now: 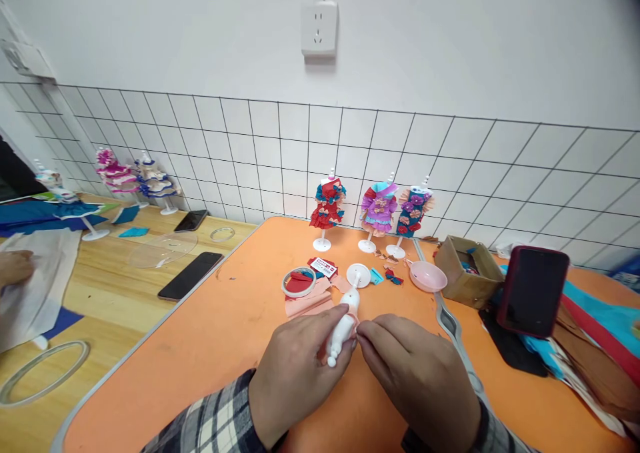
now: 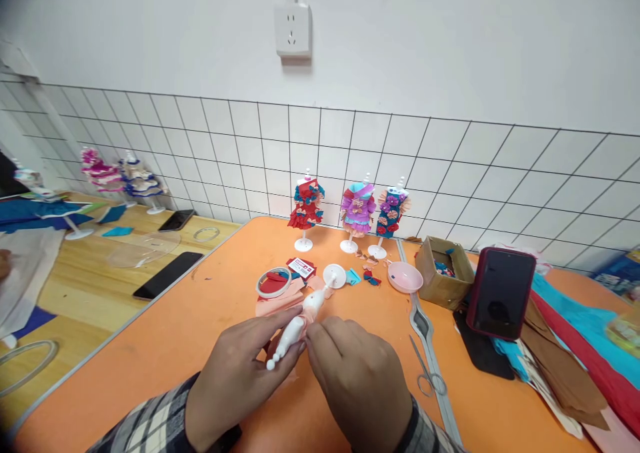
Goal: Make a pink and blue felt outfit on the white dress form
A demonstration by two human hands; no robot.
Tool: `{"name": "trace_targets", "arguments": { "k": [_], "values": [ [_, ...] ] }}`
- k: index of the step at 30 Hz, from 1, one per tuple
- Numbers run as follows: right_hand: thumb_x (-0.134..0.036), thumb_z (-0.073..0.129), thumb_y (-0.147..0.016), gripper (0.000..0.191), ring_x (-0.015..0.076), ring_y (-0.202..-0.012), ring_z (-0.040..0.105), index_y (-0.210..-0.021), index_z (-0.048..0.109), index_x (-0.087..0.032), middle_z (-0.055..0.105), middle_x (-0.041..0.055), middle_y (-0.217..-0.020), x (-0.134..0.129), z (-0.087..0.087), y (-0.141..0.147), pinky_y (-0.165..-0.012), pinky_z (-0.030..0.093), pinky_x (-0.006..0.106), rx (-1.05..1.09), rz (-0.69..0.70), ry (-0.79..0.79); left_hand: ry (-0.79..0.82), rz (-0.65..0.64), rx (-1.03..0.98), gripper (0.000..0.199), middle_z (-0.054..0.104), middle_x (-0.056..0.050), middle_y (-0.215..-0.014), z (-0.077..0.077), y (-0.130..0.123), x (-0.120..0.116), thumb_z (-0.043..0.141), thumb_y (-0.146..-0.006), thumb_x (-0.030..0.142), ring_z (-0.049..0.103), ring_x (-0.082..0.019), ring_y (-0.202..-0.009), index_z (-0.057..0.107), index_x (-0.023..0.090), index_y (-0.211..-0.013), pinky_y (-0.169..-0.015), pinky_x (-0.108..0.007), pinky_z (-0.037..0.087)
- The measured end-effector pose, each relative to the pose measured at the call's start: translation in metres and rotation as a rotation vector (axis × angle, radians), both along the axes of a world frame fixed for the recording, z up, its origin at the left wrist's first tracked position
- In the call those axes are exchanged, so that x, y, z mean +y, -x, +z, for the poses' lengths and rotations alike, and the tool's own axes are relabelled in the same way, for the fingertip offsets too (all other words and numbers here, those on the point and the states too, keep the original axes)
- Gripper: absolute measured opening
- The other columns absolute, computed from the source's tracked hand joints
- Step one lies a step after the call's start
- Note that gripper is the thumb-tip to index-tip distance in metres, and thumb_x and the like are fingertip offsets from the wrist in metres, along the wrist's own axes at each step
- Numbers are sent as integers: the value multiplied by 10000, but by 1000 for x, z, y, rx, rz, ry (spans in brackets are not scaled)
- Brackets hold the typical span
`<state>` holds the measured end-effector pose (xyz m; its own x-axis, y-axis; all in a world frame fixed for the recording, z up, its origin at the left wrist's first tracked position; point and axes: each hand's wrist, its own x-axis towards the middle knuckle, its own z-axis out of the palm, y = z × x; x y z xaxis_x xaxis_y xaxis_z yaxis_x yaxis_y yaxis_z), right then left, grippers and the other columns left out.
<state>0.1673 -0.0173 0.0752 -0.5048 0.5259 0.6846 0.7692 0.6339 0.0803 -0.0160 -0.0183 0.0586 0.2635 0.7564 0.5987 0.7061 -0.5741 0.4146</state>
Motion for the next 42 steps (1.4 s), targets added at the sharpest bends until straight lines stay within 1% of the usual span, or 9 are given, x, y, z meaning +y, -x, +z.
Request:
{"name": "trace_targets", "arguments": {
  "k": [4, 8, 12, 15, 20, 27, 31, 34, 42],
  "values": [
    [-216, 388, -983, 293, 131, -606, 570, -849, 648, -206, 644, 22, -686, 1, -1, -1, -557, 310, 288, -15, -10, 28, -43, 2, 38, 282, 762, -44, -940, 0, -2, 1, 590, -873, 252, 725, -172, -789, 608, 207, -1151, -740, -252, 559],
    [-233, 413, -965, 272, 122, -508, 507, -820, 643, -218, 621, -2, -643, -1, -5, 1, -513, 249, 310, -15, -69, 5, -85, -5, 42, 289, 758, -36, -969, 0, -4, 1, 599, -868, 253, 726, -170, -788, 593, 209, -1154, -706, -248, 552],
    [-225, 431, -932, 245, 113, -508, 519, -780, 623, -221, 629, -12, -656, 0, -7, 5, -503, 251, 299, 48, -80, 34, -90, -7, 35, 297, 756, -31, -954, 0, -4, 1, 600, -864, 235, 724, -168, -779, 582, 211, -1159, -703, -246, 550],
    [-205, 470, -877, 182, 110, -531, 554, -762, 609, -223, 626, -22, -662, 3, -9, 7, -490, 274, 280, 160, -66, 125, -80, -7, 32, 299, 756, -39, -967, 0, -3, 0, 596, -861, 229, 724, -172, -789, 585, 213, -1159, -719, -248, 554],
    [-168, 522, -782, 108, 88, -498, 549, -724, 593, -225, 589, -46, -635, 8, -10, 8, -482, 343, 230, 365, 2, 359, -58, -6, 4, 293, 758, -46, -970, -2, -2, 2, 589, -863, 234, 722, -171, -772, 600, 210, -1155, -739, -254, 559],
    [-150, 533, -769, 112, 93, -493, 537, -729, 609, -221, 593, -36, -639, 12, -10, 8, -477, 386, 212, 448, 43, 439, -1, -20, -28, 293, 750, -49, -1022, 0, -1, 2, 585, -863, 231, 720, -180, -837, 608, 215, -1155, -799, -267, 553],
    [-143, 533, -765, 122, 90, -471, 523, -719, 617, -219, 592, -37, -634, 12, -12, 9, -463, 388, 206, 486, 55, 467, 73, -33, -72, 303, 736, -36, -1082, 3, -2, 1, 579, -861, 206, 708, -180, -916, 611, 238, -1160, -810, -255, 546],
    [-142, 545, -768, 118, 92, -469, 520, -723, 624, -217, 592, -36, -637, 13, -15, 10, -470, 394, 212, 497, 47, 487, 147, -17, -120, 310, 715, -36, -1140, 3, -3, 3, 590, -848, 205, 695, -182, -964, 617, 242, -1155, -815, -252, 546],
    [-146, 562, -779, 107, 83, -490, 516, -759, 641, -215, 589, -44, -664, 15, -23, 12, -496, 385, 219, 494, 22, 498, 234, 49, -159, 246, 725, -19, -1097, -5, -5, 7, 610, -821, 211, 692, -189, -927, 650, 248, -1061, -751, -260, 540]
  ]
}}
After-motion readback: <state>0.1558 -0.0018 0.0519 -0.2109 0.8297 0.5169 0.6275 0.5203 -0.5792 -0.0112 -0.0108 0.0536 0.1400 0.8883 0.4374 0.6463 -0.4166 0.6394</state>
